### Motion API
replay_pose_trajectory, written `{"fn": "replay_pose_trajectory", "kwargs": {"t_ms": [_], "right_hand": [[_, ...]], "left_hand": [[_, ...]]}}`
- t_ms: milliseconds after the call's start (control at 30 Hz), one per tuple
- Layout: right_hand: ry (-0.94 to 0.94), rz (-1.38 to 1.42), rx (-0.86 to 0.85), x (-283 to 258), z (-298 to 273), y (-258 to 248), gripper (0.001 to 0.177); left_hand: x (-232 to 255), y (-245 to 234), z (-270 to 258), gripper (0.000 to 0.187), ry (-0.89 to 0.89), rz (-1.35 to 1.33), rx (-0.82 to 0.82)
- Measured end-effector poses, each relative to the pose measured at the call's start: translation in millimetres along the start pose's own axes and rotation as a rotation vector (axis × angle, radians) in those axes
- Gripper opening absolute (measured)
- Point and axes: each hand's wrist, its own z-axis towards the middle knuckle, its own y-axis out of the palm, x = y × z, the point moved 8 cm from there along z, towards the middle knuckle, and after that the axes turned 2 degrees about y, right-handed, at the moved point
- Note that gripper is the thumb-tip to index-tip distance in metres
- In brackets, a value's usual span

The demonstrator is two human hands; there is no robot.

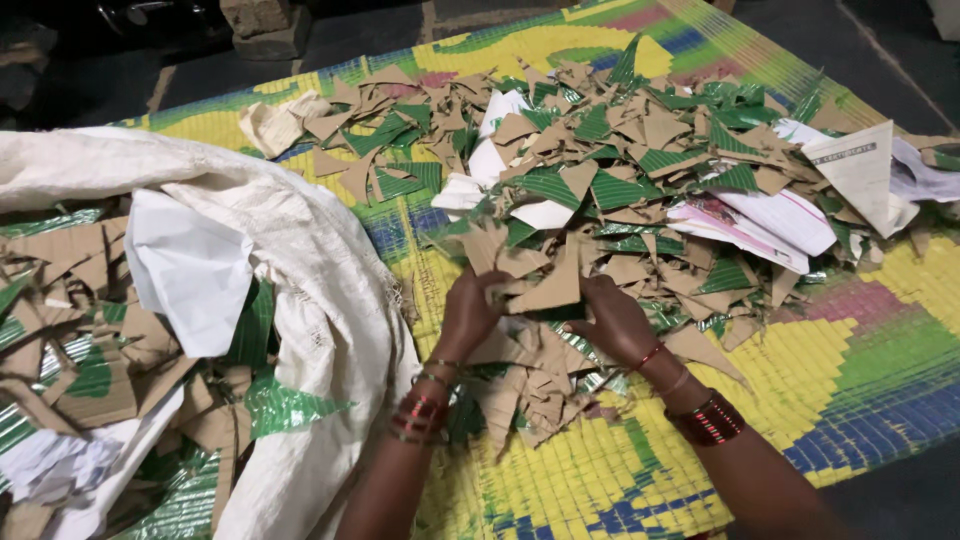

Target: The person sits on a colorful mat and sorts through a large pile of mixed paper scraps and cardboard pieces. They pick up handfuls of the material, separate the pieces, and place them into a large white sack positioned to the left.

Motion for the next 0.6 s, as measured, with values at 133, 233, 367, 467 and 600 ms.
{"fn": "replay_pose_trajectory", "kwargs": {"t_ms": [133,233,367,467,600], "right_hand": [[-0.151,-0.103,-0.047,0,-1,4,0.070],[-0.403,0.063,0.016,4,-11,-9,0.072],[-0.176,0.323,-0.218,46,-4,-19,0.052],[-0.039,0.176,-0.115,72,-1,-38,0.049],[0.094,-0.017,-0.119,96,0,-37,0.051]], "left_hand": [[39,-17,-43,0.037,0.013,0.011,-0.053],[51,-36,-59,0.040,-0.071,-0.051,-0.149],[75,-56,-82,0.043,-0.034,-0.037,-0.366],[112,-69,-106,0.057,0.301,0.066,-0.371],[100,-84,-127,0.054,0.122,-0.093,-0.455]]}}
